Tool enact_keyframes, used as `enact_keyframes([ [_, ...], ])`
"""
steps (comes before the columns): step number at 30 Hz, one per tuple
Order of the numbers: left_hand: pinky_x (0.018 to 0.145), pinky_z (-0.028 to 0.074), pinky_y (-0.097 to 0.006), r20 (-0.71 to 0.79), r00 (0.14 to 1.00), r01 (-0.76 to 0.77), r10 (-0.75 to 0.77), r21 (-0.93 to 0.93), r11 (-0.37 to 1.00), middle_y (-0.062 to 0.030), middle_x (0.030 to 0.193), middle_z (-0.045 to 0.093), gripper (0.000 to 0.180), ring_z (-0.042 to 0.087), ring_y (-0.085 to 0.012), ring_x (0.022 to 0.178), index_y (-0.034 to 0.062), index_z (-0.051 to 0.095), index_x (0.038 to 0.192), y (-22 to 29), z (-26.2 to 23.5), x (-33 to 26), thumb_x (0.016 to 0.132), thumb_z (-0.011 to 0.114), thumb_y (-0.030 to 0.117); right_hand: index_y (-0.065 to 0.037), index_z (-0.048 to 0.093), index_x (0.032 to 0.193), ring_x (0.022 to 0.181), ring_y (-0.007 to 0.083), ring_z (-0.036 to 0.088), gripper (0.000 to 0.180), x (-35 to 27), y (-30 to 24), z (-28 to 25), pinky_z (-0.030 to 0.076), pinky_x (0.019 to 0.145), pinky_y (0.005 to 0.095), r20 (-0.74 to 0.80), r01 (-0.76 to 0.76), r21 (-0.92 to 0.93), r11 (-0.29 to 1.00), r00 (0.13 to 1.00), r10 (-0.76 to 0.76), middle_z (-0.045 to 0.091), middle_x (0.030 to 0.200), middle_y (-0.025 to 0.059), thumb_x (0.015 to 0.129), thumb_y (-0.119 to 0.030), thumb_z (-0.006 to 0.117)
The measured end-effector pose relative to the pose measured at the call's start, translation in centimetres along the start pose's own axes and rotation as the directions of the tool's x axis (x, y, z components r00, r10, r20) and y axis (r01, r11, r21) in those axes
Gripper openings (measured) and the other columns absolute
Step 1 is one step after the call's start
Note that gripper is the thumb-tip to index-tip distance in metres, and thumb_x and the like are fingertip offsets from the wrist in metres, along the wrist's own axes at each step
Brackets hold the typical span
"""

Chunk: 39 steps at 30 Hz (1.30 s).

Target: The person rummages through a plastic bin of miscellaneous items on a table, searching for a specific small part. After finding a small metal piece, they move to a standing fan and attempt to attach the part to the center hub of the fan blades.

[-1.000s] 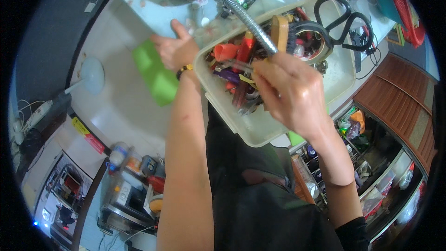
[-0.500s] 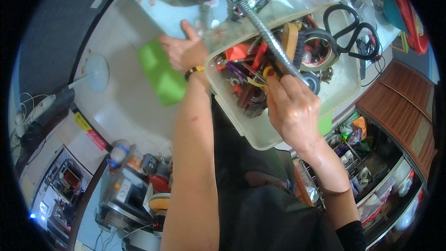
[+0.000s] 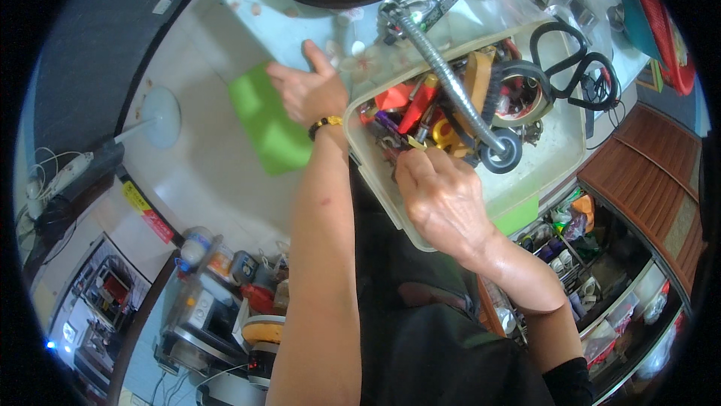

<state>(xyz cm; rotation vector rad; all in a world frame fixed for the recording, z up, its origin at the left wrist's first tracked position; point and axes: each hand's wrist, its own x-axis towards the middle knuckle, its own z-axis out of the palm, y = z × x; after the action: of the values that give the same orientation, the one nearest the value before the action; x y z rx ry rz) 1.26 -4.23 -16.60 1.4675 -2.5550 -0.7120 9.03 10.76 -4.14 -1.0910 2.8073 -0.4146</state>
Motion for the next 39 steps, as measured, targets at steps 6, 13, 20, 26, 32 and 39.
enact_keyframes([
  [6,0.071,0.047,-0.054,-0.02,1.0,0.0,0.001,0.019,1.0,-0.025,0.097,0.058,0.06,0.061,-0.0445,0.086,-0.0008,0.042,0.107,0.0,0.2,0.0,0.088,0.047,0.056,-0.001,0.055,0.063,0.067,0.0193,0.055,0.01,0.0,-0.4,-0.5,0.047,0.052,0.0299,-0.008,-0.01,-0.001,1.0,1.0,0.01,0.044,0.072,0.0066,0.059,-0.008,0.06],
  [13,0.071,0.047,-0.053,-0.002,1.0,0.0,0.0,0.006,1.0,-0.025,0.097,0.058,0.06,0.061,-0.0443,0.086,-0.0009,0.042,0.108,0.1,-0.1,-0.1,0.088,0.047,0.055,0.0,0.056,0.066,0.067,0.0201,0.055,0.01,-0.6,-0.3,-0.1,0.049,0.054,0.0309,-0.108,-0.032,0.012,0.999,0.994,0.033,0.045,0.073,0.0077,0.059,-0.006,0.059],
  [20,0.072,0.047,-0.053,0.02,1.0,0.01,-0.01,0.007,1.0,-0.0256,0.098,0.058,0.061,0.061,-0.0441,0.087,-0.0017,0.042,0.109,0.3,-0.4,-0.1,0.088,0.046,0.055,-0.001,0.056,0.068,0.068,0.0215,0.057,0.007,-0.1,0.4,0.0,0.05,0.055,0.0314,0.001,-0.053,0.062,0.997,0.999,0.053,0.048,0.074,0.0085,0.062,-0.004,0.058],
  [26,0.074,0.047,-0.054,0.025,1.0,0.016,-0.016,0.003,1.0,-0.026,0.101,0.057,0.061,0.06,-0.0447,0.088,-0.0017,0.041,0.109,0.3,-0.4,-0.2,0.088,0.046,0.056,-0.001,0.059,0.07,0.066,0.0237,0.058,0.004,-0.4,1.6,-1.5,0.049,0.055,0.0336,-0.037,-0.157,0.251,0.955,0.985,0.171,0.051,0.071,0.0083,0.067,0.0,0.061],
  [32,0.083,0.044,-0.05,0.049,0.997,-0.045,0.053,-0.158,0.986,-0.0264,0.112,0.052,0.063,0.055,-0.0417,0.101,-0.0039,0.041,0.119,-1.5,1.0,0.4,0.09,0.047,0.052,0.002,0.071,0.087,0.058,0.0139,0.048,0.011,-3.9,4.2,-4.7,0.036,0.051,0.0279,0.155,-0.462,0.728,0.507,0.831,0.534,0.055,0.062,0.007,0.077,-0.002,0.07],
  [39,0.087,0.043,-0.036,0.017,0.847,-0.349,0.532,-0.738,0.578,-0.0167,0.126,0.048,0.053,0.052,-0.0246,0.105,-0.0015,0.044,0.129,-6.9,-9.8,-7.9,0.086,0.067,0.019,0.002,0.072,0.091,0.063,0.0075,0.047,0.015,-8.9,4.1,-5.2,0.033,0.054,0.0214,0.34,-0.365,0.925,-0.107,0.668,0.661,0.059,0.071,0.0025,0.077,0.0,0.073],
])
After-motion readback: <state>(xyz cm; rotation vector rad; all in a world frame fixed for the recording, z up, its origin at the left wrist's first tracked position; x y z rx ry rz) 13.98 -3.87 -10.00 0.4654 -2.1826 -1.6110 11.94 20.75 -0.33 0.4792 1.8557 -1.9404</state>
